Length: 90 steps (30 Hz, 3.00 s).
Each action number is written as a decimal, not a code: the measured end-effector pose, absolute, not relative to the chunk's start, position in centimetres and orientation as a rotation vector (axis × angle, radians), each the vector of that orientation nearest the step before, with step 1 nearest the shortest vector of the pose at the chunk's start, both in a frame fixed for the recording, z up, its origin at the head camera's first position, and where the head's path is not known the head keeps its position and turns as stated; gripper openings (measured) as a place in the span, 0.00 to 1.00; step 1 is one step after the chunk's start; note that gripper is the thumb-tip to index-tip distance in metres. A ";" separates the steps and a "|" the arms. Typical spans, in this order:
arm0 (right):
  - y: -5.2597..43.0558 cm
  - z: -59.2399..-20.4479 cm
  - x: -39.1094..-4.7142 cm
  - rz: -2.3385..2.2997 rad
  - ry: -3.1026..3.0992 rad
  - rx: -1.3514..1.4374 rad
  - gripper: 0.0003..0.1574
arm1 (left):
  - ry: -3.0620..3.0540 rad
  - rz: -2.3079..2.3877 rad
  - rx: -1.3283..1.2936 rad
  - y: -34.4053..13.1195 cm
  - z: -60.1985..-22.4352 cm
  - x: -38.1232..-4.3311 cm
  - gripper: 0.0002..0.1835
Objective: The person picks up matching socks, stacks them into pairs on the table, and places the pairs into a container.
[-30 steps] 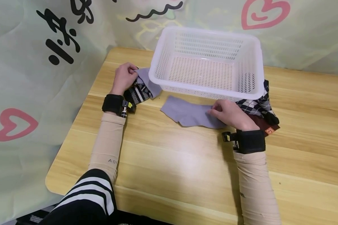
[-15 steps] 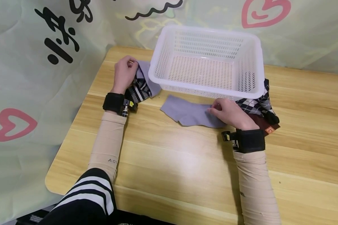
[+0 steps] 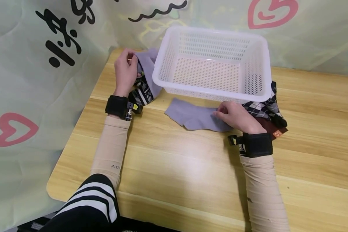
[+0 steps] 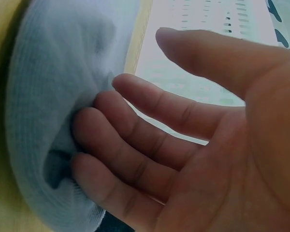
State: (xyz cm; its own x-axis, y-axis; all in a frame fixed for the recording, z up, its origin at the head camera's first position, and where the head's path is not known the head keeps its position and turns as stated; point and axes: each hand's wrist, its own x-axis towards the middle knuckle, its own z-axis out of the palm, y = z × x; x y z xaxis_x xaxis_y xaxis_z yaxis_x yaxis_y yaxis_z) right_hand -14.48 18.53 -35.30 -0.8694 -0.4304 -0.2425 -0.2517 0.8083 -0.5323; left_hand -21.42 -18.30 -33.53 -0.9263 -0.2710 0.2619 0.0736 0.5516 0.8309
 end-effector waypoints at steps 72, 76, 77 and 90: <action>16.9 -33.9 -13.6 -1.117 2.591 -0.657 0.11 | -2.371 -1.743 -0.973 -8.4 -28.0 -15.2 0.09; 16.6 -33.9 -13.5 -1.226 2.499 -0.681 0.12 | -2.396 -1.731 -1.005 -8.0 -28.3 -15.1 0.09; 16.5 -33.9 -13.5 -1.262 2.464 -0.677 0.12 | -2.393 -1.727 -1.018 -7.9 -28.3 -15.1 0.09; 15.8 -33.8 -13.1 -1.378 2.335 -0.760 0.08 | -2.455 -1.701 -1.072 -7.1 -29.3 -15.6 0.09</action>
State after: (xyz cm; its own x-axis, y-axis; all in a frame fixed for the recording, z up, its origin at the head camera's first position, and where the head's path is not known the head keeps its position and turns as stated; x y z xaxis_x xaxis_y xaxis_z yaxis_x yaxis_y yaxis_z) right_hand -13.12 15.79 -33.82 -0.8055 -0.5925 -0.0079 -0.2795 0.3916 -0.8767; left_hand -15.60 -7.09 -29.29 -0.7712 0.5398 0.3374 0.5055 0.1972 0.8400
